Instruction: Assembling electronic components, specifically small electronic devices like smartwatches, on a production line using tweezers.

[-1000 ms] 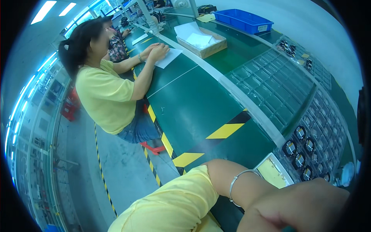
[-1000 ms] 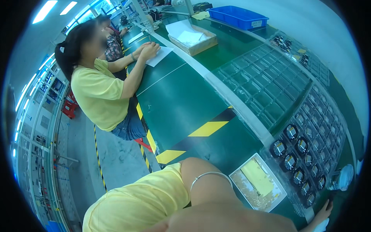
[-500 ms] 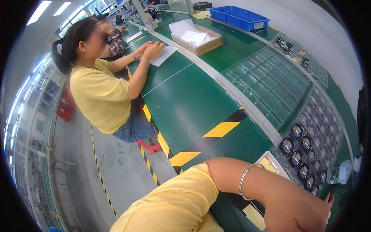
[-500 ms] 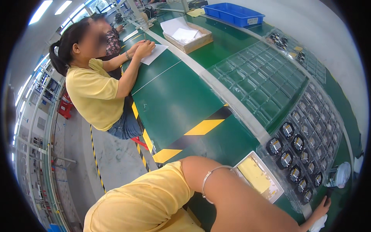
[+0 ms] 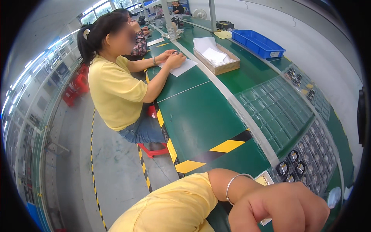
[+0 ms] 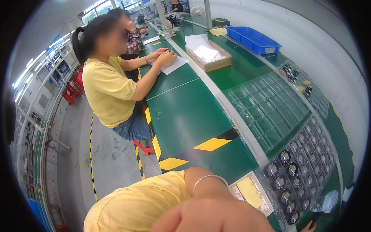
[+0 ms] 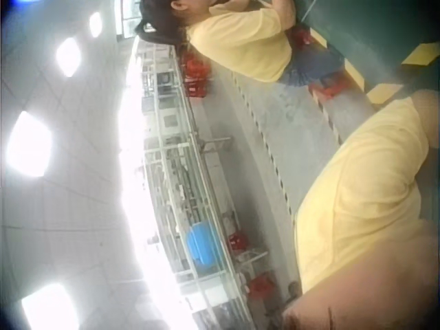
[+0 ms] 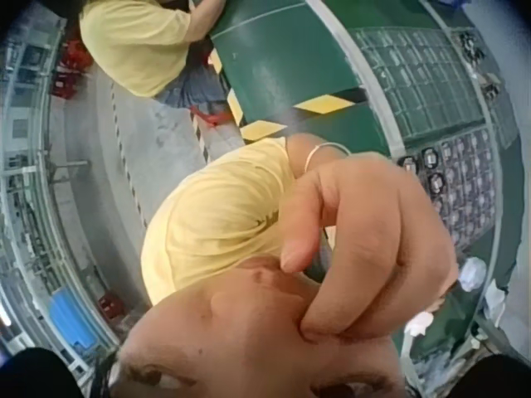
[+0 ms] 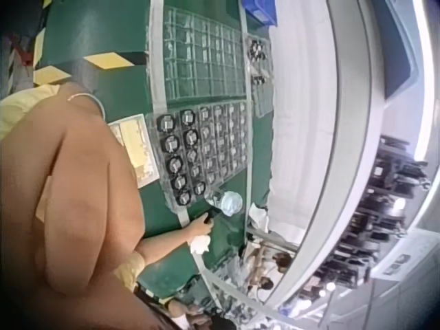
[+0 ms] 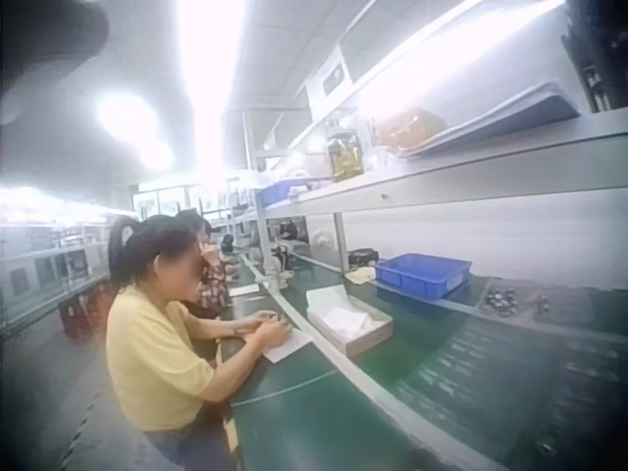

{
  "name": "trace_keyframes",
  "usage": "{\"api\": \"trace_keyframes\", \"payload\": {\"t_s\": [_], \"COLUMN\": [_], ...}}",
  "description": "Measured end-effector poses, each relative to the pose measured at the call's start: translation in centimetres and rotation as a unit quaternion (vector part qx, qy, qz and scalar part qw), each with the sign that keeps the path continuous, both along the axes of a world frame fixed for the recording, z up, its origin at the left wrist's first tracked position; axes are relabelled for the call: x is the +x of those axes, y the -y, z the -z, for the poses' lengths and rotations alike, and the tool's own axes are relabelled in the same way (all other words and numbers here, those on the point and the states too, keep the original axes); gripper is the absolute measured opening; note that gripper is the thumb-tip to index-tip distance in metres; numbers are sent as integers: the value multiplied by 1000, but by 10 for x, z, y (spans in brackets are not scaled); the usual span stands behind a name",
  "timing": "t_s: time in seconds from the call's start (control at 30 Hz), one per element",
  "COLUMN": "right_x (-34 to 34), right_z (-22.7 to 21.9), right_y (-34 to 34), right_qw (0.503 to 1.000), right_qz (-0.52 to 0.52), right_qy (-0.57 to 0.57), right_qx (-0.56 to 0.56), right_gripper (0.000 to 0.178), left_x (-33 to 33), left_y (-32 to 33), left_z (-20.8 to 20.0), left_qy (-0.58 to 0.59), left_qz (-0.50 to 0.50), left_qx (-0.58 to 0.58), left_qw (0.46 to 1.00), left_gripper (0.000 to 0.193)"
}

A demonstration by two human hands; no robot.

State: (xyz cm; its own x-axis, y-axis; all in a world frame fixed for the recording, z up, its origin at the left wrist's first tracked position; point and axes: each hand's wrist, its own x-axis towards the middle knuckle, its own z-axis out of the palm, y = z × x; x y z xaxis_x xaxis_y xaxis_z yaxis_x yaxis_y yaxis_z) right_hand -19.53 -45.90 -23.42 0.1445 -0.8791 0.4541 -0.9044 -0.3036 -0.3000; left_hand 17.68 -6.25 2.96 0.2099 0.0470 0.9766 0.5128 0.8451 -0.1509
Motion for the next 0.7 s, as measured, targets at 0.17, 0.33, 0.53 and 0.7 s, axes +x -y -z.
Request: {"api": "trace_keyframes", "payload": {"t_s": [0.17,0.33,0.53,0.7], "right_x": [11,13,19,34], "right_z": [-32,-30,-34,-45], "right_y": [-37,-35,-41,-56], "right_qw": [999,999,998,995], "right_qz": [28,35,58,93], "right_qy": [20,14,19,-14], "right_qx": [-4,5,0,-36], "right_gripper": [43,44,43,43], "left_x": [-14,-5,-2,-5], "left_y": [0,6,10,7], "left_z": [9,7,4,18], "left_qy": [23,17,22,58], "left_qz": [19,24,23,36], "left_qx": [-16,-22,-25,16], "left_qw": [999,999,999,998], "left_gripper": [34,34,33,31]}}
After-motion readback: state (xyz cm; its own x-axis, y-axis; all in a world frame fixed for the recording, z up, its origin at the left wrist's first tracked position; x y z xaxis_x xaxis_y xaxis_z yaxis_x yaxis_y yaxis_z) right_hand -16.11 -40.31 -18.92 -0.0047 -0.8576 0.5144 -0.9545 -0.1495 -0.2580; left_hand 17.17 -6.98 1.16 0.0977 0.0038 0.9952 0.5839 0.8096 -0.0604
